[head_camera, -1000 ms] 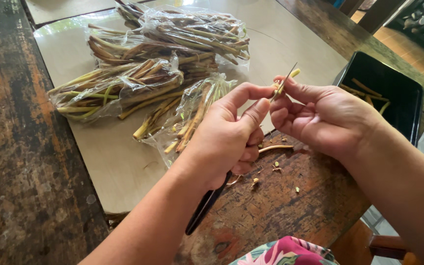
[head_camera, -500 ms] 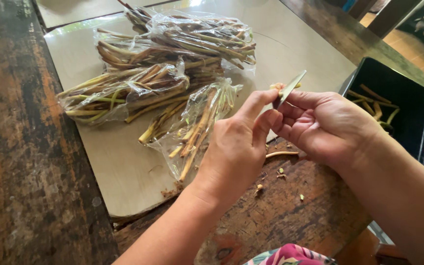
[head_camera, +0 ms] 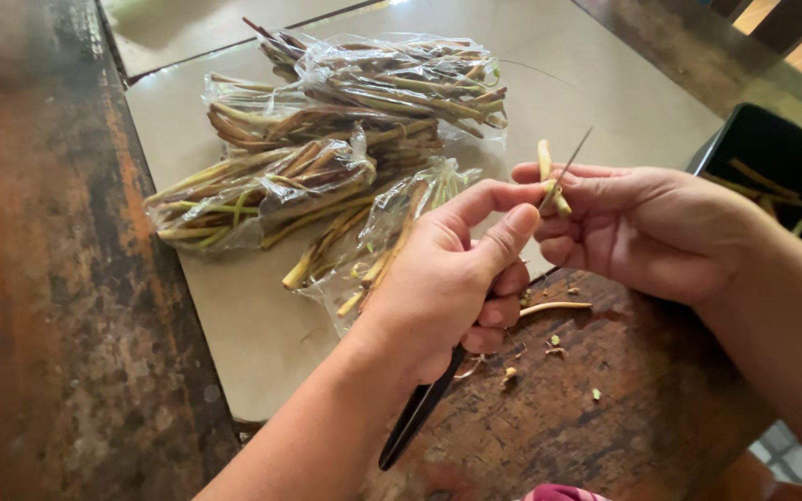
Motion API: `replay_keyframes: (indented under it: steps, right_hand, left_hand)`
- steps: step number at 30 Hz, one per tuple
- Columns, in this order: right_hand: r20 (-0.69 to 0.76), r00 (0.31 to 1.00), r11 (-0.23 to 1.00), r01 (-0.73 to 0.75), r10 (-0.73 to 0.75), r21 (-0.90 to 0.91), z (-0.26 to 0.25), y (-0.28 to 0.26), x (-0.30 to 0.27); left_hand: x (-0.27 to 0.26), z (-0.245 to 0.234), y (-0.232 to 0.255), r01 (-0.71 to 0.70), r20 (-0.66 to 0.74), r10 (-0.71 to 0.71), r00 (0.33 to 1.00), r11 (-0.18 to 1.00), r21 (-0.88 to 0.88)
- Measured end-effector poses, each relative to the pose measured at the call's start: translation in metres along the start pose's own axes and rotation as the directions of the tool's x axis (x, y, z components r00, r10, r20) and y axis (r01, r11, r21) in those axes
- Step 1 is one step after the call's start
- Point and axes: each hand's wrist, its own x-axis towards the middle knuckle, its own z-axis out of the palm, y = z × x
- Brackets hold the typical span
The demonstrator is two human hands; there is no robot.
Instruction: The person uses a small knife to peel the outer skin off long, thin, greenish-brown vegetable stalks. The peeled stalks are placed into a black tray on the right, while the discarded peels accumulate on the wooden table.
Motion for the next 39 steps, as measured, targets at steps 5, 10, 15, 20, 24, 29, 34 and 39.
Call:
replay_keyframes:
  steps: [5,10,15,20,24,29,34,39]
  right_hand:
    - [0.202,0.979,1.000,0.020,-0.024,0.021,-0.017,-0.003,0.001]
    - [0.220,0.972,0.996,0.078,-0.085,0.042,-0.025,0.000,-0.011]
    - [0.111,0.988,0.994,0.113,-0.111,-0.013,-0.021,0.005,-0.020]
    - [0.038,0.983,0.984,0.177,-0.178,0.023,-0.014,0.017,-0.012]
    - [-0.080,0.975,0.975,0.212,-0.206,0.072,-0.010,0.026,-0.013]
    - [-0.077,0.963,0.929,0.269,-0.258,0.256,0.003,0.034,-0.015]
    - [-0.107,0.961,0.916,0.277,-0.257,0.290,0.011,0.036,-0.016]
    - [-0.064,0.938,0.909,0.346,-0.341,0.233,0.013,0.033,-0.022]
  left_hand:
    - [0.001,0.002,0.023,-0.037,-0.024,0.040,0.999,0.992,0.119]
    - [0.007,-0.017,0.044,-0.078,-0.195,0.118,0.974,0.976,0.204]
    - [0.012,-0.037,0.030,-0.097,-0.257,0.315,0.914,0.783,0.614]
    - [0.012,-0.035,-0.001,-0.171,-0.003,0.534,0.845,0.276,0.946]
    - [0.003,-0.030,-0.003,-0.034,-0.103,0.470,0.876,0.275,0.961]
    - [-0.007,-0.019,0.006,-0.114,0.006,0.482,0.876,0.195,0.974]
    - [-0.018,-0.004,0.009,-0.281,0.131,0.482,0.866,0.254,0.925]
    - [-0.032,0.012,0.011,-0.389,0.244,0.462,0.853,0.249,0.887]
